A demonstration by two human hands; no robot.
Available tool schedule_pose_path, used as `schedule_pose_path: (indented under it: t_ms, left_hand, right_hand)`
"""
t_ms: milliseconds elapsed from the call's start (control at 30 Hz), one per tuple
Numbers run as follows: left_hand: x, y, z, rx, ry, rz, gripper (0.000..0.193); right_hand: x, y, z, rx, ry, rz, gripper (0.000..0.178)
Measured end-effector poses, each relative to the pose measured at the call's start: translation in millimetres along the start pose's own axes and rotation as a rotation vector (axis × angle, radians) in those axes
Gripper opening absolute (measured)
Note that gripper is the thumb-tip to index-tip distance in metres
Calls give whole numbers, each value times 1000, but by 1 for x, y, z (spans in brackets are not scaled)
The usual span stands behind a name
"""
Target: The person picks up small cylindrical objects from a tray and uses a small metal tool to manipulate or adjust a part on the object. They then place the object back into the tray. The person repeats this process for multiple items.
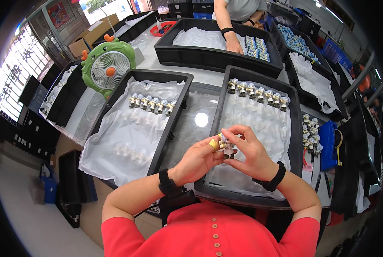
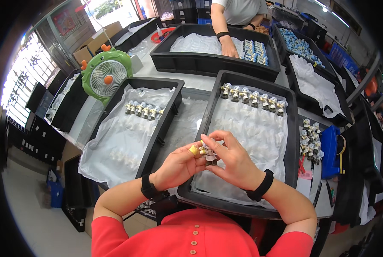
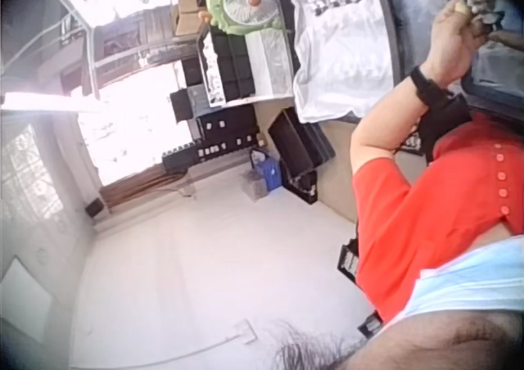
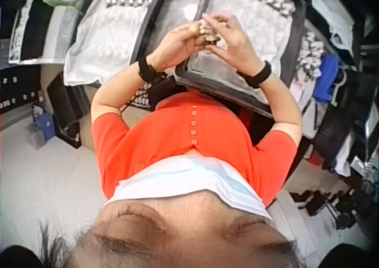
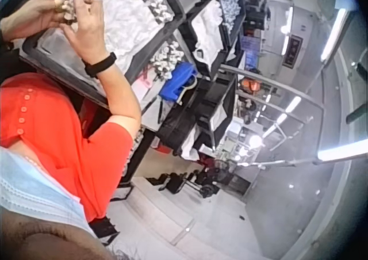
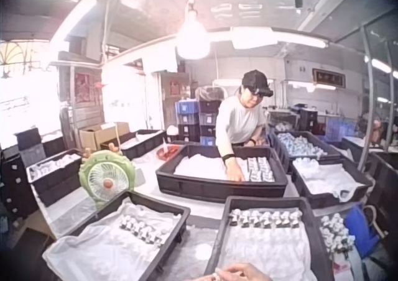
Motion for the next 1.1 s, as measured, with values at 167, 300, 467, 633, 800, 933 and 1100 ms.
schedule_pose_path:
  t_ms: [167, 300, 467, 633, 800, 933, 1100]
  left_hand:
    - [0, 4, -3, 42, 4, 5, 36]
    - [1, 8, -5, 13, 9, 5, 39]
    - [1, 7, -5, 18, 8, 18, 42]
    - [1, 7, -6, -1, 8, 10, 39]
    - [2, 7, -6, -12, 4, 19, 41]
    - [2, 9, -8, 19, 12, 24, 43]
    - [3, 9, -7, 7, 7, 32, 44]
  right_hand:
    - [1, 2, 1, 10, 10, 25, 72]
    - [1, -1, -1, 47, 36, 5, 75]
    - [2, -3, -1, 61, 28, -11, 79]
    - [2, -2, -3, 68, 37, -3, 79]
    - [2, -2, -5, 94, 57, 0, 82]
    - [1, -1, -10, 144, 95, 12, 85]
    - [-1, -2, -14, 133, 60, -20, 94]
Point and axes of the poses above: each hand's wrist, its own x-axis towards the middle knuckle, its own y-axis out of the palm, z = x × y, the point moved 9 cm from there along x, towards the middle knuckle, and after that the axes turned 12 degrees about x, right-handed, at the moved point
